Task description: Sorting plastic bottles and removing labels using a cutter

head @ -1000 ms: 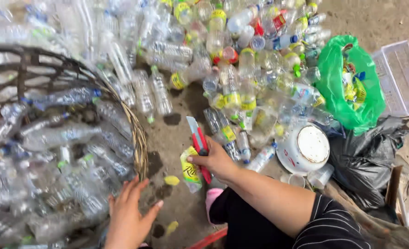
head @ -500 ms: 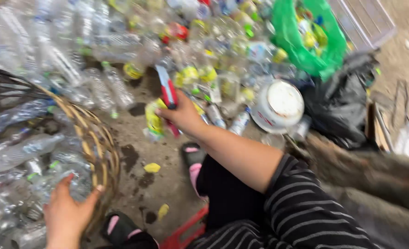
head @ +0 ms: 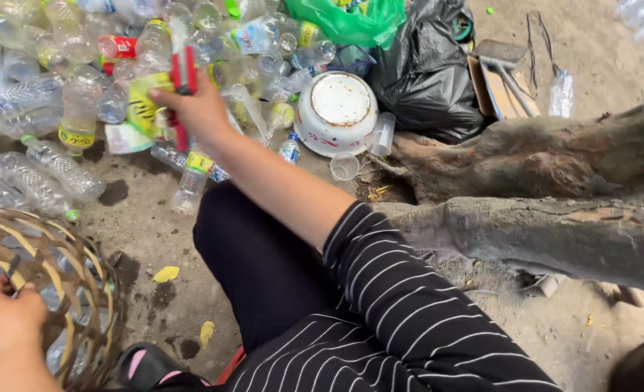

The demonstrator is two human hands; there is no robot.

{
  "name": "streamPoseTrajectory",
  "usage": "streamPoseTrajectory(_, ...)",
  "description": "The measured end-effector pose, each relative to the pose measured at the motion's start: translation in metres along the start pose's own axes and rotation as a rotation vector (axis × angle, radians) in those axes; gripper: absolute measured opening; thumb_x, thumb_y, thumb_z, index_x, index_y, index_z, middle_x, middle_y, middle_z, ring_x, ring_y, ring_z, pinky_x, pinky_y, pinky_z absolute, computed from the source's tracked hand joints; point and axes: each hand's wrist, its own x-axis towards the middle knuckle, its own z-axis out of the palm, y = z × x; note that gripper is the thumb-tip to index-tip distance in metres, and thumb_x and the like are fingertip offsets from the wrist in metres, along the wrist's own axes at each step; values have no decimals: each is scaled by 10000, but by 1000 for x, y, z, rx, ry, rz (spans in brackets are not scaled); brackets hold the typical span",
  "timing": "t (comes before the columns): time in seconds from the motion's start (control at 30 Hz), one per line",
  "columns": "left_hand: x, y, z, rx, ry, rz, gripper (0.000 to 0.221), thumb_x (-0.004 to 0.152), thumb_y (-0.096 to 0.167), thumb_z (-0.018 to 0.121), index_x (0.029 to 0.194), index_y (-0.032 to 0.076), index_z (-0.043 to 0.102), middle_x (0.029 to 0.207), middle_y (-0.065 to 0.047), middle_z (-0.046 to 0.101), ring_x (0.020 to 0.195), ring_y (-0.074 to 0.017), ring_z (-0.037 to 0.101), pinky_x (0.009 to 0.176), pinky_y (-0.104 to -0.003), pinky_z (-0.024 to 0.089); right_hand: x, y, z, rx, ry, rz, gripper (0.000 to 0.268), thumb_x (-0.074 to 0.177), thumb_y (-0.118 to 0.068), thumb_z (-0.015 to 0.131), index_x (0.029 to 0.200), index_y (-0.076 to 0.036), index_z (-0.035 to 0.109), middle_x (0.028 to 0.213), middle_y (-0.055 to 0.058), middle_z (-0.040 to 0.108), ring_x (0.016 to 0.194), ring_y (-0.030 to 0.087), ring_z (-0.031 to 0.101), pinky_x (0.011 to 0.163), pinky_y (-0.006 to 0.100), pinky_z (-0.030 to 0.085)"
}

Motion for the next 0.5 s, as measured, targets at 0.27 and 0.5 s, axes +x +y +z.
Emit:
streamPoseTrajectory(0.27, 1, 90, -37, -201, -153, -110, 536, 1028, 131, 718, 1439, -173, 555, 1191, -328, 696, 1040, -461, 668, 891, -490, 502, 19, -23, -192, -247, 231, -79, 503, 812, 51, 765, 1258, -22, 544, 868, 101, 652, 621, 181, 619, 535, 320, 539)
streamPoseTrajectory(0.5, -34, 111, -59, -71, -135, -158, 581, 1021, 51, 609, 1551, -74, 407, 1249, -372, 652, 1067, -564, 629, 887, -586, 483, 93, -30, -367, -502, 447, 59, 197, 767, 27, 791, 912, -29, 670, 665, 71, 664, 510, 151, 609, 464, 263, 501)
